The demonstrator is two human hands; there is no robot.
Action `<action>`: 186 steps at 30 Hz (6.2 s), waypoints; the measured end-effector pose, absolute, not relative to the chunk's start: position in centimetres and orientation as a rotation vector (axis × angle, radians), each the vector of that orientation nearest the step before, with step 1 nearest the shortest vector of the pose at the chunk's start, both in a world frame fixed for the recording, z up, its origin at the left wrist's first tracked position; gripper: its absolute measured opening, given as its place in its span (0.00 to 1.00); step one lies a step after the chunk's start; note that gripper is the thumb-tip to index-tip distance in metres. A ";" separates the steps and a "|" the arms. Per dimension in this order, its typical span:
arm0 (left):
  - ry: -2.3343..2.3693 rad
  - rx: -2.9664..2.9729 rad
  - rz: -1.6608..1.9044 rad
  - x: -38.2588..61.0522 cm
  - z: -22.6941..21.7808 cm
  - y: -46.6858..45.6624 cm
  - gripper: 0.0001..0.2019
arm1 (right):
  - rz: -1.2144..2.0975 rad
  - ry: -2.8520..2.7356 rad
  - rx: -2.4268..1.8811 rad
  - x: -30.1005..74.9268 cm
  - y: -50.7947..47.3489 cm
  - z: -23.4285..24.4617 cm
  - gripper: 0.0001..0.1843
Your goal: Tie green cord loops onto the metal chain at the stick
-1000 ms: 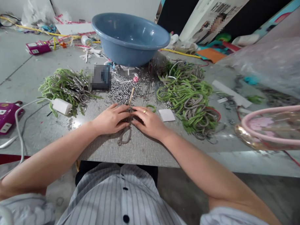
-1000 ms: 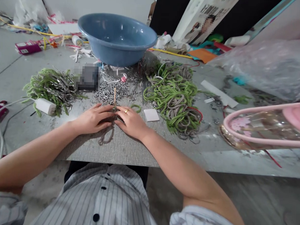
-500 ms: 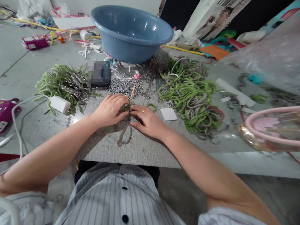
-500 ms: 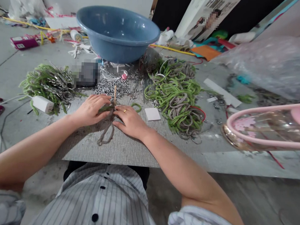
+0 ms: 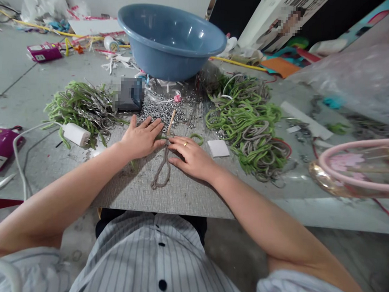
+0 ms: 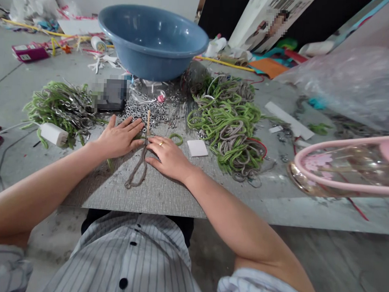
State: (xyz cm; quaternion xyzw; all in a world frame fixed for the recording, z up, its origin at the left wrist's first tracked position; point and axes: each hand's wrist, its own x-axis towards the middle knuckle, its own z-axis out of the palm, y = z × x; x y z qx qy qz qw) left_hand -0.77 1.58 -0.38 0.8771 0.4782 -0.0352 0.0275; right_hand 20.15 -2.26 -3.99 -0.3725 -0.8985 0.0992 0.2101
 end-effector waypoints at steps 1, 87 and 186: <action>1.493 2.707 -0.094 -0.7 -0.5 1.7 0.30 | 0.280 -2.496 -1.036 20.1 -2.2 -4.0 0.20; 0.613 2.911 0.290 -1.8 0.2 0.5 0.12 | 0.245 -2.602 -0.760 21.4 -2.8 -2.5 0.22; 1.032 2.803 0.735 -1.4 -0.7 0.6 0.16 | 0.089 -2.153 -1.259 21.6 -1.5 -1.3 0.13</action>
